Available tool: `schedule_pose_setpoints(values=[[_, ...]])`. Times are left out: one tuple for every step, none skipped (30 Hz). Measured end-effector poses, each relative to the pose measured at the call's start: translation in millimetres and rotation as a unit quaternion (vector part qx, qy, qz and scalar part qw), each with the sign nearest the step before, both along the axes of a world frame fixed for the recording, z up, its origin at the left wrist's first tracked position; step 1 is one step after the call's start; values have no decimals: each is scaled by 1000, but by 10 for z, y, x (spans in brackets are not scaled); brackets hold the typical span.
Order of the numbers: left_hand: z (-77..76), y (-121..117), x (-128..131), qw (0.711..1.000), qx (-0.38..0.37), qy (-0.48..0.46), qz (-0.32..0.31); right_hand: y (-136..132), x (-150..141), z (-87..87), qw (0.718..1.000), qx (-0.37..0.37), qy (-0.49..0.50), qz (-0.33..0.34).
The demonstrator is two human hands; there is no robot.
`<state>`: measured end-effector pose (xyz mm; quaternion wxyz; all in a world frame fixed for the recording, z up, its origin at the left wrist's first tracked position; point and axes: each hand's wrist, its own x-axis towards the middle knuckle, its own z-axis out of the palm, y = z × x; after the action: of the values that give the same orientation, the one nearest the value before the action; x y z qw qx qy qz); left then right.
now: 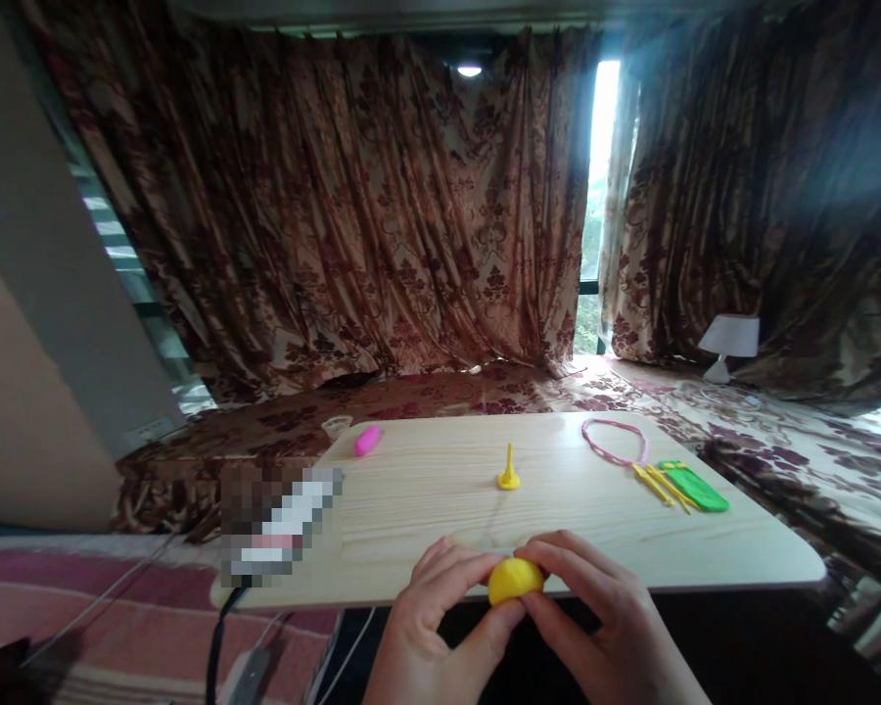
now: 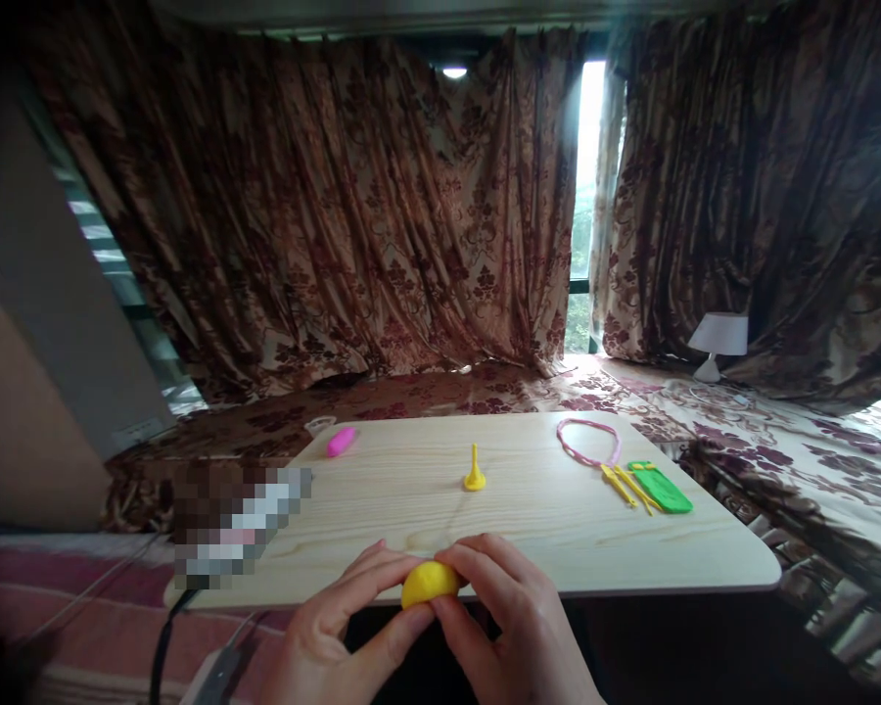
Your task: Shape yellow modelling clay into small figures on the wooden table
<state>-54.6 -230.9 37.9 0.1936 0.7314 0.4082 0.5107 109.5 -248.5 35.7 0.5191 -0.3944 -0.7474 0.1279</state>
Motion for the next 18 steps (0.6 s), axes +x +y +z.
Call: schedule_pose_setpoints(values=[[0, 0, 2, 1000, 0, 5, 1, 12, -9, -18, 1000, 10, 0, -9], [1, -1, 6, 1000, 0, 9, 2, 22, -13, -36, 1000, 17, -2, -18], [3, -1, 12, 1000, -4, 9, 3, 30, -12, -51, 1000, 20, -4, -23], [4, -1, 19, 1000, -11, 5, 3, 33, -6, -62, 1000, 19, -7, -24], [4, -2, 26, 1000, -18, -2, -2, 32, 4, -69, 1000, 16, -10, -20], [2, -3, 33, 1000, -26, -14, -10, 27, 18, -71, 1000, 11, -11, -13], [-1, -5, 39, 999, -33, -29, -17, 19, 33, -68, 1000, 9, -8, -4], [-6, -9, 44, 998, -39, -43, -23, 9, 47, -61, 1000, 7, -1, 4], [-12, -13, 47, 997, -45, -56, -24, 0, 59, -51, 1000, 4, 8, 11], [-18, -19, 50, 996, -52, -66, -21, -7, 67, -37, 1000, -2, 17, 16], [-24, -26, 54, 995, -62, -73, -11, -12, 73, -22, 999, -7, 27, 19], [-30, -33, 58, 994, -72, -77, 0, -14, 75, -8, 999, -13, 35, 21], [-35, -40, 63, 994, -79, -76, 9, -15, 76, 6, 999, -18, 42, 24], [-38, -45, 70, 994, -80, -72, 13, -14, 76, 17, 998, -20, 48, 28], [-41, -48, 78, 995, -75, -65, 15, -14, 77, 26, 998, -20, 53, 33], [-41, -48, 87, 996, -63, -56, 15, -14, 79, 32, 998, -19, 55, 38], [-39, -47, 95, 998, -47, -48, 16, -15, 83, 35, 997, -19, 56, 41], [-36, -44, 103, 999, -29, -42, 19, -17, 89, 37, 998, -17, 55, 40]])
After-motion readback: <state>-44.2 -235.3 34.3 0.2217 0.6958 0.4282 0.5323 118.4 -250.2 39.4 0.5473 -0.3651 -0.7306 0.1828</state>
